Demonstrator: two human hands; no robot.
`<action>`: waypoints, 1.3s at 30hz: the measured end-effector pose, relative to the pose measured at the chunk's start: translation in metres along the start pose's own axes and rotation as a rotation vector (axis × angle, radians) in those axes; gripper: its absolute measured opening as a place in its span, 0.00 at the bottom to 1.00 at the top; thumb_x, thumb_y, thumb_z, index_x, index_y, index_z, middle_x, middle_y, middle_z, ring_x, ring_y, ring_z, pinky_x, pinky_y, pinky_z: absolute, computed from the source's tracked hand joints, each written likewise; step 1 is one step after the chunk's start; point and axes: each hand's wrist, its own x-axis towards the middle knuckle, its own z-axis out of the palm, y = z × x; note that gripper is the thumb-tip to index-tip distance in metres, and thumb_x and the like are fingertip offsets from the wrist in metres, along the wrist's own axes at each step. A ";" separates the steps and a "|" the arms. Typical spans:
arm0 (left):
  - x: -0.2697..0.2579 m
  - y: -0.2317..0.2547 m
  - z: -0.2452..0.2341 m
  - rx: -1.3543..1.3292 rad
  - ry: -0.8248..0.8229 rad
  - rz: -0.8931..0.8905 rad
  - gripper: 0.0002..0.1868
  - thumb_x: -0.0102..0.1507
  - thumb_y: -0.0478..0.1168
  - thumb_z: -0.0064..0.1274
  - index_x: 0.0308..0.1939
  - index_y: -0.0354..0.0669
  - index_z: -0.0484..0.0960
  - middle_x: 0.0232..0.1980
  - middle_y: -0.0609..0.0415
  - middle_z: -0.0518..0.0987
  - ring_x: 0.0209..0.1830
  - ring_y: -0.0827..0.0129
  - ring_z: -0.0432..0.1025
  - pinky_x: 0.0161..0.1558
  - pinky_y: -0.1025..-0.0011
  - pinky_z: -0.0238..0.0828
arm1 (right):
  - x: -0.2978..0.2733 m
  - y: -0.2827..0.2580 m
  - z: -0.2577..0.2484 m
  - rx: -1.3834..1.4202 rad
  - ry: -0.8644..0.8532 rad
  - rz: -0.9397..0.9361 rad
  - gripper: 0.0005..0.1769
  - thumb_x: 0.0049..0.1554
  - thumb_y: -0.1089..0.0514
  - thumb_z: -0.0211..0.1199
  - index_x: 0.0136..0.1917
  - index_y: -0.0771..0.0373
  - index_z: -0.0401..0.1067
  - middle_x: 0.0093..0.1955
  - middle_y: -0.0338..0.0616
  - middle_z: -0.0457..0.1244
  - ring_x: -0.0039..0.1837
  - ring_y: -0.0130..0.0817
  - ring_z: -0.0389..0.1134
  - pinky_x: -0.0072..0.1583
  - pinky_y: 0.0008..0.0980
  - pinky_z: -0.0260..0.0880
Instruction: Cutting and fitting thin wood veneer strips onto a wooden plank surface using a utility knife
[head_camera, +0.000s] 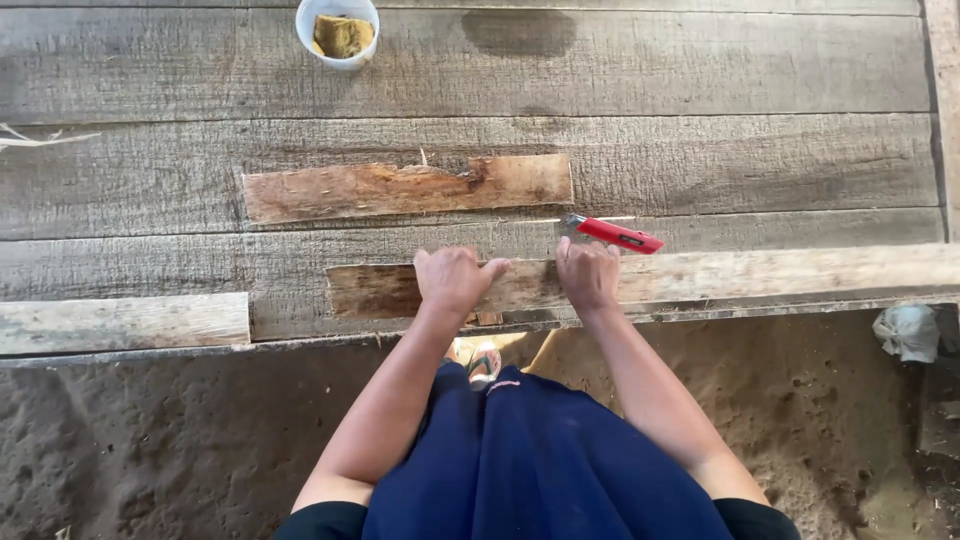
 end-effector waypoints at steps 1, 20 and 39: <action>-0.001 -0.001 0.004 0.000 -0.002 -0.004 0.42 0.62 0.79 0.33 0.41 0.49 0.86 0.48 0.50 0.87 0.52 0.56 0.79 0.60 0.53 0.52 | -0.006 0.000 0.003 0.003 -0.003 -0.002 0.30 0.64 0.47 0.53 0.22 0.53 0.70 0.23 0.46 0.63 0.35 0.46 0.69 0.47 0.45 0.61; -0.006 -0.005 -0.004 -0.038 0.326 0.524 0.47 0.51 0.58 0.63 0.75 0.63 0.64 0.59 0.54 0.69 0.61 0.54 0.64 0.60 0.52 0.58 | 0.095 0.000 -0.185 0.367 -0.820 0.029 0.33 0.62 0.27 0.44 0.66 0.50 0.67 0.67 0.55 0.63 0.76 0.56 0.55 0.76 0.63 0.41; -0.001 0.041 -0.036 -0.529 0.380 0.636 0.58 0.56 0.46 0.67 0.83 0.50 0.46 0.58 0.42 0.65 0.58 0.47 0.60 0.65 0.47 0.51 | 0.092 0.026 -0.166 0.190 0.065 -0.138 0.35 0.60 0.61 0.61 0.78 0.40 0.66 0.65 0.41 0.61 0.70 0.46 0.59 0.72 0.71 0.52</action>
